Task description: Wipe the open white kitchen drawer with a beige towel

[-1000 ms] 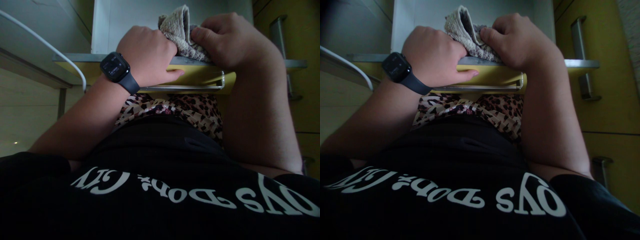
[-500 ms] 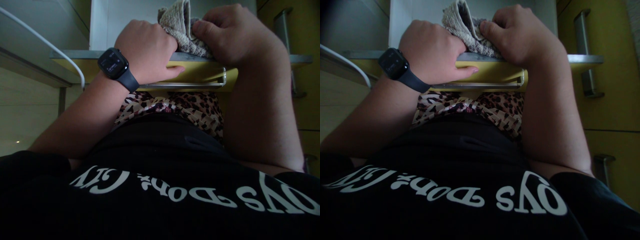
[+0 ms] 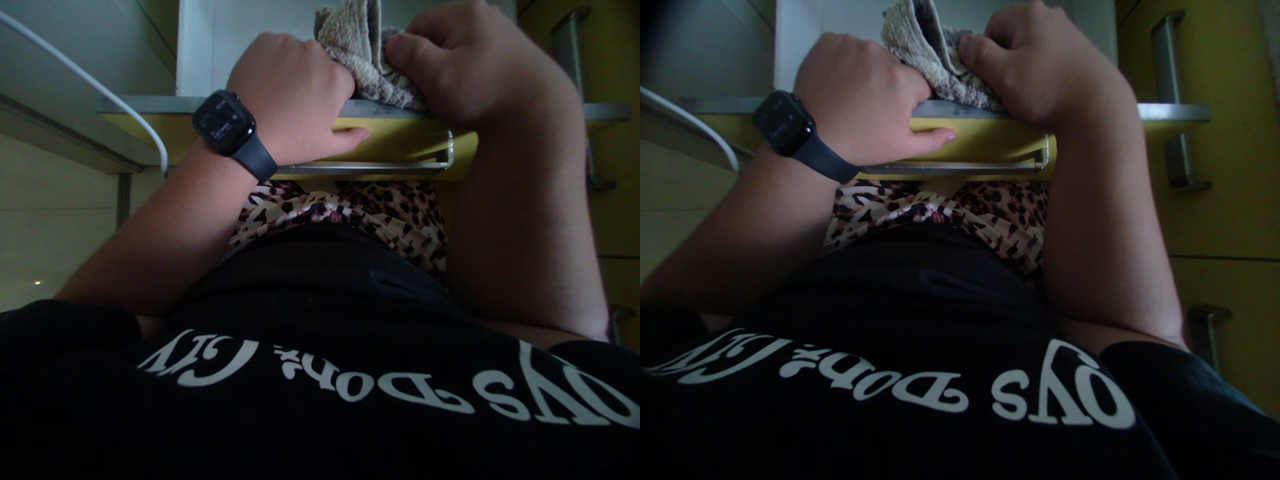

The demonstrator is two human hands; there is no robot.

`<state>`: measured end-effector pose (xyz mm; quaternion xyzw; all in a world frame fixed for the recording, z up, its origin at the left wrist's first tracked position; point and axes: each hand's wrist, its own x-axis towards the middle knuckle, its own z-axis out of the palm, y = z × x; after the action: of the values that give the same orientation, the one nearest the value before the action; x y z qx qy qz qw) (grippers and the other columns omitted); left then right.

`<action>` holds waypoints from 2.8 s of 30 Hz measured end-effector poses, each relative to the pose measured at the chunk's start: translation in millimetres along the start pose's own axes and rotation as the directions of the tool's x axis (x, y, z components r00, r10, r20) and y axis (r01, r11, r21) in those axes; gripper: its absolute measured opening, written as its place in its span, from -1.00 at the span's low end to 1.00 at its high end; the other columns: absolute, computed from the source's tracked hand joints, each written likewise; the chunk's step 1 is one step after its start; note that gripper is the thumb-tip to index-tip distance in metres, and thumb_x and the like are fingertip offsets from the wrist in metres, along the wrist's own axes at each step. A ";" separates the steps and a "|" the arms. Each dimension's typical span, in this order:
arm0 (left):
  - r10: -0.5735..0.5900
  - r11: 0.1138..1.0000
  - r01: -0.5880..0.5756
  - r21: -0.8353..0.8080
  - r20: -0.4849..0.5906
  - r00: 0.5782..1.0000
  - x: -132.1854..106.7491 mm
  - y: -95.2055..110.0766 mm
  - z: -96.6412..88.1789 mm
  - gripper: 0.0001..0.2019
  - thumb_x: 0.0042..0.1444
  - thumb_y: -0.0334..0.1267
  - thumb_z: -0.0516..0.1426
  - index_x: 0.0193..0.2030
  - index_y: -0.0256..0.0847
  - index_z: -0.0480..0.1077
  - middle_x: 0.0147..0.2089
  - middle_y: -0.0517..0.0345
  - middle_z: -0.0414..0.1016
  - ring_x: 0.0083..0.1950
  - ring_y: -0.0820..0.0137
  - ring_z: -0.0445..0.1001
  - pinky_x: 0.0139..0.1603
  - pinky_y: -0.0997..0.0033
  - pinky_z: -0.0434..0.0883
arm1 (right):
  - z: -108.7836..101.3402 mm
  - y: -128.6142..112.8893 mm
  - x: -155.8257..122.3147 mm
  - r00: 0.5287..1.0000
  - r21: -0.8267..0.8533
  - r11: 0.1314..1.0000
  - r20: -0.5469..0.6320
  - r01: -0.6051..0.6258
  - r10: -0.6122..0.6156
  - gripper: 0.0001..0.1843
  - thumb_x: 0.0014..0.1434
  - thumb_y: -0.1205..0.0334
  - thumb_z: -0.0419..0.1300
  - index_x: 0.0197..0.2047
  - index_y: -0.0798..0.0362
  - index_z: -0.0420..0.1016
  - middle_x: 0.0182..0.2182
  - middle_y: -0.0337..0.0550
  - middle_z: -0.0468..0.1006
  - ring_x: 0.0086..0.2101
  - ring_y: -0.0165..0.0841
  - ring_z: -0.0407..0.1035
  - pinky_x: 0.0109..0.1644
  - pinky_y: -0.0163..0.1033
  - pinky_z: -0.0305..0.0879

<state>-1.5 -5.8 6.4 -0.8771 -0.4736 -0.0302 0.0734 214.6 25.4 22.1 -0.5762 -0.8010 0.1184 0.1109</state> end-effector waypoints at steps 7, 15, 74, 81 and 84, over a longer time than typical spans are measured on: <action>0.008 1.000 -0.008 -0.007 -0.009 1.000 0.0 -0.2 1.7 -0.23 0.33 0.31 0.01 0.09 -0.49 0.61 -0.03 -0.40 0.62 0.18 -0.44 0.57 0.06 -0.51 0.48 | 1.4 1.1 1.0 1.000 -0.006 1.000 0.006 0.008 -0.008 -0.56 0.28 -0.28 -0.05 -0.50 -0.22 0.08 -0.49 -0.16 0.11 -0.41 -0.17 0.02 -0.20 0.01 -0.03; 0.008 1.000 -0.008 -0.017 -0.011 1.000 0.5 0.7 -0.1 -0.25 0.33 0.27 0.03 0.07 -0.51 0.61 -0.05 -0.41 0.62 0.15 -0.49 0.57 0.02 -0.56 0.48 | 1.5 1.4 -0.5 0.999 0.005 0.999 -0.009 0.033 -0.032 -0.53 0.36 -0.18 -0.03 -0.38 0.04 0.23 -0.47 -0.24 0.12 -0.43 -0.44 -0.03 -0.21 -0.20 -0.11; -0.005 1.000 0.005 0.011 0.008 1.000 -0.4 0.5 0.4 -0.24 0.33 0.30 -0.02 0.11 -0.44 0.61 0.00 -0.37 0.63 0.18 -0.33 0.59 0.09 -0.32 0.50 | 1.2 -0.5 -0.8 1.000 -0.003 1.000 -0.014 0.027 -0.027 -0.54 0.38 -0.14 -0.01 -0.40 0.04 0.19 -0.48 -0.25 0.09 -0.43 -0.44 -0.06 -0.21 -0.20 -0.09; -0.030 1.000 0.030 -0.002 0.024 0.999 -0.6 -0.2 1.4 -0.23 0.32 0.34 -0.02 0.14 -0.37 0.60 0.04 -0.27 0.63 0.24 -0.24 0.57 0.17 -0.26 0.47 | 0.2 1.8 0.2 1.000 0.000 1.000 -0.017 0.024 -0.024 -0.52 0.34 -0.23 -0.01 -0.49 -0.11 0.12 -0.52 -0.21 0.09 -0.43 -0.29 0.01 -0.25 -0.08 -0.02; -0.022 1.000 0.022 -0.003 0.015 1.000 -0.3 0.1 1.2 -0.24 0.32 0.33 -0.01 0.12 -0.38 0.61 0.02 -0.29 0.63 0.23 -0.26 0.58 0.15 -0.28 0.48 | 0.7 1.8 -0.4 0.998 0.007 0.999 -0.021 0.052 -0.052 -0.52 0.37 -0.15 0.00 -0.44 0.02 0.16 -0.51 -0.26 0.10 -0.46 -0.43 -0.03 -0.25 -0.17 -0.11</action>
<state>-1.5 -5.9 5.2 -0.8722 -0.4838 -0.0255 0.0682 216.1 25.5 20.9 -0.5559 -0.8141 0.1124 0.1245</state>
